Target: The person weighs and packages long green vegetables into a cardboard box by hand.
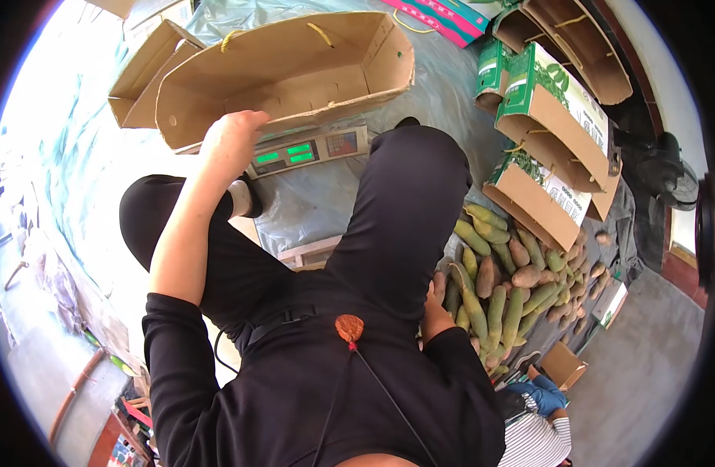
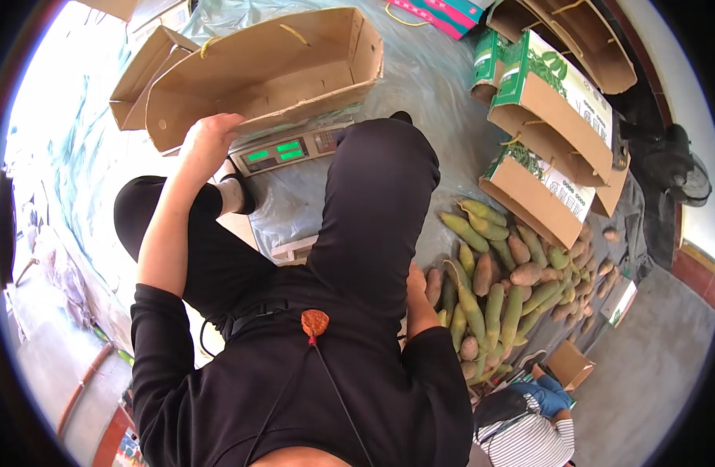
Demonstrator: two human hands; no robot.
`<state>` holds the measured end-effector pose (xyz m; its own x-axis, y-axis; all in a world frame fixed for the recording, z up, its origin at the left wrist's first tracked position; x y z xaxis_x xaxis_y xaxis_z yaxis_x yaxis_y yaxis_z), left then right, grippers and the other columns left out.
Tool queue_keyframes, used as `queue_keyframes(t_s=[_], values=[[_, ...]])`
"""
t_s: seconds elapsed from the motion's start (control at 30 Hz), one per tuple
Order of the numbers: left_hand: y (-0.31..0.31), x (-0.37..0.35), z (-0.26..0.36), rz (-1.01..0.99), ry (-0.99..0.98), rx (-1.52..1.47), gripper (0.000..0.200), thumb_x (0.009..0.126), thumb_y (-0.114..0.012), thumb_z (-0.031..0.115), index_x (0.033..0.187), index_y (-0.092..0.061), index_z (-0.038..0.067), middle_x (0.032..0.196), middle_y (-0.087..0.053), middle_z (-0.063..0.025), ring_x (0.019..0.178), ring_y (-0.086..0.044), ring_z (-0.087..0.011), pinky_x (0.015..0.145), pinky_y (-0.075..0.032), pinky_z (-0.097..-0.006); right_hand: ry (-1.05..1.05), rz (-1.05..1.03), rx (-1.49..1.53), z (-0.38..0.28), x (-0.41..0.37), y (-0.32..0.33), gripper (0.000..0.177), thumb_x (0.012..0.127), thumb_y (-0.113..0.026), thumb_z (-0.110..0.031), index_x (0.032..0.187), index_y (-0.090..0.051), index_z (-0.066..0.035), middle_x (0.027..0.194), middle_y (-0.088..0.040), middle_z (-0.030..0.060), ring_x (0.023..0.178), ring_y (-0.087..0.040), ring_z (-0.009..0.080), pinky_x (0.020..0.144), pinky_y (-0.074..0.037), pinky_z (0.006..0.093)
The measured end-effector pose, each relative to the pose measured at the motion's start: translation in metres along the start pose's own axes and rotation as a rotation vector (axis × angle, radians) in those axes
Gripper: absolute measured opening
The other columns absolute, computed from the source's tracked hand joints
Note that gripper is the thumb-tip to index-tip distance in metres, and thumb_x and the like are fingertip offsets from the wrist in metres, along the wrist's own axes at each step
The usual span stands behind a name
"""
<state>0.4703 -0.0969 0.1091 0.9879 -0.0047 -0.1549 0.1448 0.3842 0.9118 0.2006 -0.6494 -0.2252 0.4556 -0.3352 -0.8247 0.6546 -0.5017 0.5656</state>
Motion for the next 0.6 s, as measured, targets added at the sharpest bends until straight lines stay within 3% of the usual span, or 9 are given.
queue_keyframes(t_s=[0.17,0.27,0.3,0.43,0.5,0.53,0.6], values=[[0.001,-0.001,0.002,-0.018,0.000,0.009,0.015,0.076,-0.054,-0.003,0.088,-0.061,0.002,0.086,-0.063,-0.0190,0.087,-0.060,-0.0391,0.076,-0.048,-0.0449,0.131,0.136,0.394,-0.007,0.038,0.025,0.041,0.076,-0.066,-0.011,0.114,-0.051,-0.008,0.107,-0.063,0.0160,0.100,-0.059,0.0373,0.085,-0.047,0.0428],[0.005,-0.001,0.002,-0.027,0.014,0.011,0.019,0.074,-0.055,-0.005,0.090,-0.062,0.002,0.087,-0.063,-0.0193,0.088,-0.061,-0.0385,0.076,-0.049,-0.0444,0.382,0.330,0.261,-0.110,-0.050,0.129,0.055,0.065,-0.078,-0.008,0.112,-0.051,-0.004,0.098,-0.061,0.0147,0.090,-0.058,0.0281,0.082,-0.047,0.0383],[0.006,-0.001,0.001,-0.040,0.019,0.023,0.021,0.074,-0.055,-0.006,0.092,-0.062,0.002,0.087,-0.063,-0.0193,0.088,-0.061,-0.0379,0.077,-0.049,-0.0441,0.412,0.350,0.289,-0.118,-0.047,0.144,0.056,0.064,-0.079,-0.008,0.112,-0.050,-0.003,0.096,-0.060,0.0125,0.089,-0.057,0.0249,0.081,-0.046,0.0366],[0.006,-0.001,-0.003,-0.041,0.028,0.051,0.026,0.072,-0.055,-0.008,0.095,-0.063,0.003,0.088,-0.064,-0.0185,0.090,-0.062,-0.0365,0.078,-0.050,-0.0434,0.719,0.506,0.675,-0.186,-0.078,0.232,0.050,0.071,-0.075,-0.001,0.115,-0.050,-0.004,0.107,-0.054,0.0061,0.096,-0.052,0.0181,0.085,-0.045,0.0321],[0.005,0.000,-0.001,-0.063,0.036,0.078,0.028,0.071,-0.056,-0.008,0.096,-0.064,0.004,0.089,-0.065,-0.0179,0.090,-0.063,-0.0358,0.079,-0.050,-0.0430,0.867,0.582,0.846,-0.209,-0.084,0.279,0.057,0.076,-0.071,0.001,0.127,-0.047,-0.001,0.120,-0.051,0.0076,0.110,-0.050,0.0180,0.095,-0.041,0.0315],[0.005,0.001,-0.002,-0.058,0.036,0.077,0.028,0.071,-0.056,-0.008,0.096,-0.064,0.004,0.089,-0.065,-0.0179,0.090,-0.063,-0.0358,0.079,-0.050,-0.0430,0.950,0.530,0.930,-0.233,-0.108,0.304,0.060,0.078,-0.069,0.001,0.133,-0.044,0.000,0.126,-0.050,0.0094,0.114,-0.049,0.0188,0.097,-0.041,0.0320],[0.001,0.001,-0.004,-0.072,0.026,0.087,0.024,0.076,-0.058,-0.002,0.098,-0.065,0.004,0.089,-0.064,-0.0179,0.089,-0.061,-0.0374,0.078,-0.048,-0.0438,1.026,0.698,0.887,-0.274,-0.167,0.349,0.054,0.084,-0.064,-0.002,0.133,-0.042,0.000,0.128,-0.049,0.0113,0.113,-0.051,0.0196,0.094,-0.045,0.0313]])
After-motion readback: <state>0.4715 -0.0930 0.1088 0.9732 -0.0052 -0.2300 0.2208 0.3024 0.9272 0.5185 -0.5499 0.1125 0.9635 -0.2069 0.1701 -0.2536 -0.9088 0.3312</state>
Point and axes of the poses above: each hand's wrist, its own x-axis towards the middle knuckle, its own y-axis out of the back of the hand, z = x × y, the point moved 6 cm from there along x, towards the middle knuckle
